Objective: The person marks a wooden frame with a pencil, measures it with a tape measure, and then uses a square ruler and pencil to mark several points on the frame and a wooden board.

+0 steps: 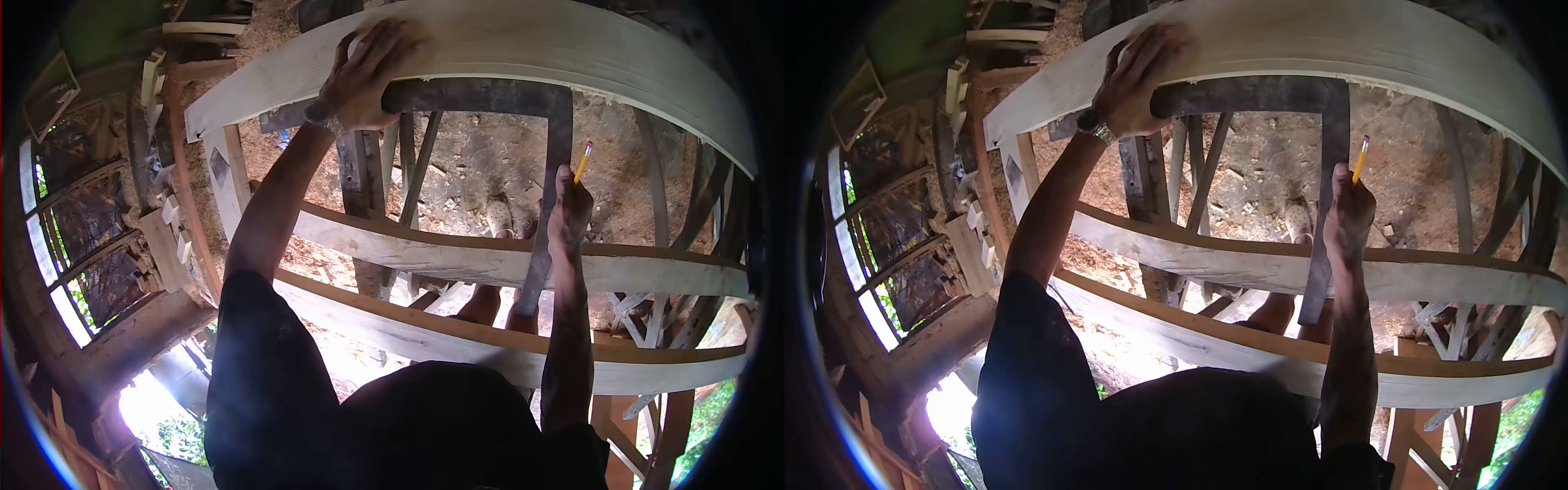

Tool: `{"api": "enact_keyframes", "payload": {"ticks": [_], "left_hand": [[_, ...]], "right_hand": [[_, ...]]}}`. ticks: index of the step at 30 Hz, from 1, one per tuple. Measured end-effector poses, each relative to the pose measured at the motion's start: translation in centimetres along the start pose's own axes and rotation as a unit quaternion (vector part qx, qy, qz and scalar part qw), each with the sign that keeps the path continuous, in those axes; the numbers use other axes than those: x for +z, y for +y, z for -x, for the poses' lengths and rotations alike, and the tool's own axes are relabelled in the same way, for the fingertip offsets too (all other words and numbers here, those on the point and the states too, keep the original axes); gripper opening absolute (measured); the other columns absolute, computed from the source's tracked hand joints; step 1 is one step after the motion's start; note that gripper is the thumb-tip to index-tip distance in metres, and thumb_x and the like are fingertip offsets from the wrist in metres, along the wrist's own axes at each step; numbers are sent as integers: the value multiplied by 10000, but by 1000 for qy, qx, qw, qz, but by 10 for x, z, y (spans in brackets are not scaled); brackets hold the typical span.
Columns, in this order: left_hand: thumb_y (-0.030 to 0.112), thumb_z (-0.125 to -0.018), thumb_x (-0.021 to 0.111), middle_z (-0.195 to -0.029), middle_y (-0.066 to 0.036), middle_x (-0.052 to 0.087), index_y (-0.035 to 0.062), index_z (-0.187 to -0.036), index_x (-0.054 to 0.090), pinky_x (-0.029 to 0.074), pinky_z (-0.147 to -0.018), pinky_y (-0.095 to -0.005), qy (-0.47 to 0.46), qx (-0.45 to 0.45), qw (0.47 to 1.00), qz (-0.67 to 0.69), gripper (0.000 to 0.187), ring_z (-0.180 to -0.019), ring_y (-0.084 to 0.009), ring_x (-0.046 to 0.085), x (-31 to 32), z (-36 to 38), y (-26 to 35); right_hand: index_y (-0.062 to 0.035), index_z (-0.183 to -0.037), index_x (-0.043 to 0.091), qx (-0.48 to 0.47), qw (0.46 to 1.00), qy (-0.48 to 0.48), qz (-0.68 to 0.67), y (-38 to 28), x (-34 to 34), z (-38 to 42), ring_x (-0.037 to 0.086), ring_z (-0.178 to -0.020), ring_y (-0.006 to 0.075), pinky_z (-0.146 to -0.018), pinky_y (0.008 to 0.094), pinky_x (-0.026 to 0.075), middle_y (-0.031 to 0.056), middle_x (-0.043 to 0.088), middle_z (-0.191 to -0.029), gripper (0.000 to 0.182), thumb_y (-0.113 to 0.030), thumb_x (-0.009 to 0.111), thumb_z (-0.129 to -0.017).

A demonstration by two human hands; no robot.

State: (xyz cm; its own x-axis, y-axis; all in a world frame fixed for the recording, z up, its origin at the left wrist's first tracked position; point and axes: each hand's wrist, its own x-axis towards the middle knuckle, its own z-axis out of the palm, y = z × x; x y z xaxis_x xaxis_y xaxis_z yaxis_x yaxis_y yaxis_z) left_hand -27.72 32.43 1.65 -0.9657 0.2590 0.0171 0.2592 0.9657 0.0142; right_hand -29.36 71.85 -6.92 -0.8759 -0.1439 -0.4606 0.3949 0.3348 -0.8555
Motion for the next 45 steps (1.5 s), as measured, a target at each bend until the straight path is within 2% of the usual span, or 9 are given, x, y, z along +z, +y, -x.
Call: {"api": "enact_keyframes", "payload": {"ticks": [12, 20, 23, 29, 36, 40, 43, 44, 45], "left_hand": [[446, -552, 947, -1668, -49, 271, 310, -1591, 345, 180, -1237, -674, -21, -12, 999, -30, 1210, -1549, -293, 248, 7, 7, -1], [465, -639, 896, -1638, -65, 337, 304, -1528, 452, 209, -1222, -674, 20, 6, 1000, 0, 1007, -1519, -301, 321, 14, 6, -5], [452, -640, 899, -1623, -62, 359, 306, -1516, 465, 229, -1216, -675, 33, 14, 999, -7, 989, -1515, -293, 326, 14, 5, -4], [416, -629, 907, -1607, -54, 385, 317, -1508, 477, 251, -1213, -665, 38, 19, 999, -11, 984, -1513, -281, 334, 14, 5, -5], [309, -696, 871, -1646, 16, 339, 397, -1517, 453, 272, -1199, -676, 48, 7, 999, -9, 925, -1508, -239, 349, 25, 6, -10], [281, -531, 961, -1629, -77, 367, 254, -1514, 485, 232, -1248, -602, 50, 21, 998, -12, 1093, -1509, -309, 343, 13, 2, -1], [238, -705, 804, -1584, -185, 433, 172, -1544, 452, 285, -1213, -618, 18, 44, 998, -42, 912, -1477, -382, 390, -7, -3, -1], [347, -661, 845, -1717, -98, 162, 215, -1611, 324, 38, -1255, -676, -37, 25, 999, 1, 1092, -1589, -337, 109, 6, 3, -9], [387, -656, 844, -1698, -112, 229, 219, -1598, 358, 97, -1254, -668, -27, 18, 999, -14, 1074, -1574, -345, 179, 3, 3, -5]], "right_hand": [[4, -699, 486, -14, 996, 27, 87, -1, 2, -1, 368, -585, 224, -563, 451, 310, 99, 388, -584, 678, -578, 495, -1048], [-23, -744, 508, -8, 994, 3, 111, 9, -2, -7, 594, -535, 190, -500, 380, 467, 56, 475, -592, 708, -686, 518, -993], [36, -696, 552, -31, 992, 12, 118, -13, 2, 0, 425, -540, 288, -562, 466, 357, 181, 472, -568, 661, -508, 491, -1067], [-17, -699, 490, -51, 990, 16, 127, -4, 1, -4, 409, -553, 183, -521, 427, 362, 42, 375, -573, 671, -598, 521, -1034], [10, -735, 556, -58, 987, 15, 148, -13, 8, 1, 477, -532, 262, -540, 443, 384, 124, 452, -563, 693, -612, 496, -1033], [4, -748, 544, -51, 992, 0, 118, -4, 5, 1, 484, -530, 206, -528, 421, 392, 72, 449, -577, 679, -615, 515, -1026], [2, -759, 532, -8, 995, -52, 79, 3, 0, -6, 472, -567, 193, -544, 414, 390, 60, 438, -615, 682, -629, 522, -1017], [-28, -716, 479, -29, 994, -39, 99, 0, 2, -4, 395, -572, 189, -546, 424, 329, 48, 377, -603, 660, -604, 492, -1038], [-58, -673, 426, -51, 991, -24, 120, -10, 3, -3, 318, -577, 186, -547, 434, 269, 36, 316, -591, 650, -579, 462, -1059]]}}
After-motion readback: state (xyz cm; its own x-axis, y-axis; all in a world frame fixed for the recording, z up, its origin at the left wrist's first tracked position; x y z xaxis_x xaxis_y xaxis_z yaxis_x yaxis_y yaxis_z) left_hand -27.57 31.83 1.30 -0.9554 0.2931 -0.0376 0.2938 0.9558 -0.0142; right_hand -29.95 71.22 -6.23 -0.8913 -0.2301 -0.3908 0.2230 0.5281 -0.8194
